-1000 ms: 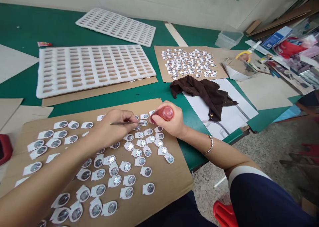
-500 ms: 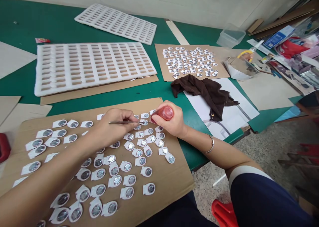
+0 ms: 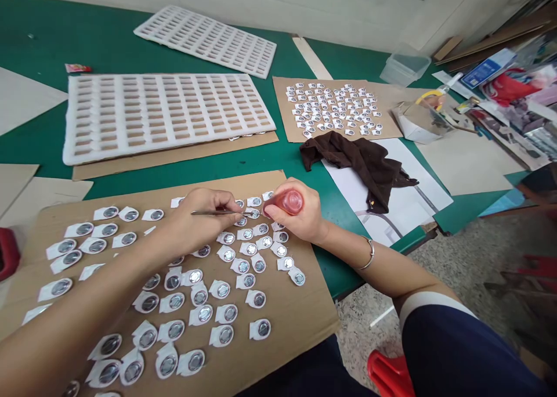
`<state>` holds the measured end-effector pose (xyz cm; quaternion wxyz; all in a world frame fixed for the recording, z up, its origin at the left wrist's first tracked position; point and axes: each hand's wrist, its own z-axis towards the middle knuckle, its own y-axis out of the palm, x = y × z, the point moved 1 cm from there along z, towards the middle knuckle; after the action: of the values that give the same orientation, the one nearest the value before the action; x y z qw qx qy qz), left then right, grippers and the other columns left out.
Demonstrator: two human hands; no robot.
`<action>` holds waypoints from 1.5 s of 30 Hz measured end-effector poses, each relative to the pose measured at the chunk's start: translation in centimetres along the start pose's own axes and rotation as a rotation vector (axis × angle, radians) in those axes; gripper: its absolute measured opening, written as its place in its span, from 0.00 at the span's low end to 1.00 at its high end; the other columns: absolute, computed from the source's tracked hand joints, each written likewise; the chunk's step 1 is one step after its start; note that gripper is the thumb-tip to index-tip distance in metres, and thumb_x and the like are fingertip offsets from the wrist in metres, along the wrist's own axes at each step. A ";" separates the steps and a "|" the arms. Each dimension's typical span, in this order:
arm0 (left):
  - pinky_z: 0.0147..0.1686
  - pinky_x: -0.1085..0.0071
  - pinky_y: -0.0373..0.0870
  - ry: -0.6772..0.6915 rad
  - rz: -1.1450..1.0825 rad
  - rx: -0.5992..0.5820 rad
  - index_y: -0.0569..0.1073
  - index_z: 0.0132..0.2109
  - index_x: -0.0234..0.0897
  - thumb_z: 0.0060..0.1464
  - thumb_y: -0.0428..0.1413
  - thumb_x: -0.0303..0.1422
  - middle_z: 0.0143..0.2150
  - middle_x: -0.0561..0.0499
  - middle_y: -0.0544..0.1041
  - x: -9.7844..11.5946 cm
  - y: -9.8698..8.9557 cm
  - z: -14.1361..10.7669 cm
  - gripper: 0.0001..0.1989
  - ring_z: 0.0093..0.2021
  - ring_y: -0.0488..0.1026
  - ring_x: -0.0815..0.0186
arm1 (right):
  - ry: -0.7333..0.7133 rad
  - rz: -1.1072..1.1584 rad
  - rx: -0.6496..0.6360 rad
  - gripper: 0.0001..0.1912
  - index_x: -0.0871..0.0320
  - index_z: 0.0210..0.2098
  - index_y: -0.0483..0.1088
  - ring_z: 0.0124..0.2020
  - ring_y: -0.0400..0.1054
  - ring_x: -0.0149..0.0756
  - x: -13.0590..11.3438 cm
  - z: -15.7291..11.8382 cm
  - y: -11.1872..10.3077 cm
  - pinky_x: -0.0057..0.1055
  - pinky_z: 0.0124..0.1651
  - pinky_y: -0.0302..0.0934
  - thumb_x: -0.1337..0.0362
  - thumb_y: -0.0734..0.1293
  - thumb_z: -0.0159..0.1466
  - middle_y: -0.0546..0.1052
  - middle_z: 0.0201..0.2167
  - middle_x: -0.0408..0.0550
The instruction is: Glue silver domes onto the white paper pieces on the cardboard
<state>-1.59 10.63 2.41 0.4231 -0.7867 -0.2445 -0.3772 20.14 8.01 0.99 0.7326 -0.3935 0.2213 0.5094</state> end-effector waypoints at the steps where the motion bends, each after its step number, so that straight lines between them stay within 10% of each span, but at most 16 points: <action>1: 0.25 0.72 0.61 -0.002 0.001 -0.001 0.76 0.33 0.37 0.49 0.60 0.44 0.30 0.50 0.78 -0.1 0.0 0.0 0.14 0.28 0.70 0.68 | -0.003 0.004 -0.001 0.11 0.55 0.32 0.68 0.30 0.70 0.32 0.0 0.0 0.0 0.33 0.35 0.67 0.58 0.73 0.56 0.75 0.29 0.44; 45: 0.25 0.74 0.61 -0.002 -0.027 0.003 0.76 0.34 0.37 0.48 0.60 0.45 0.30 0.50 0.78 -0.2 0.0 -0.1 0.15 0.27 0.68 0.68 | 0.002 0.033 -0.039 0.12 0.54 0.32 0.68 0.29 0.69 0.32 0.0 0.0 0.1 0.33 0.35 0.67 0.56 0.72 0.57 0.75 0.29 0.43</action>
<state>-1.68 10.55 2.30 0.4191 -0.7830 -0.2563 -0.3817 20.02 7.98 0.95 0.7160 -0.4044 0.2187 0.5253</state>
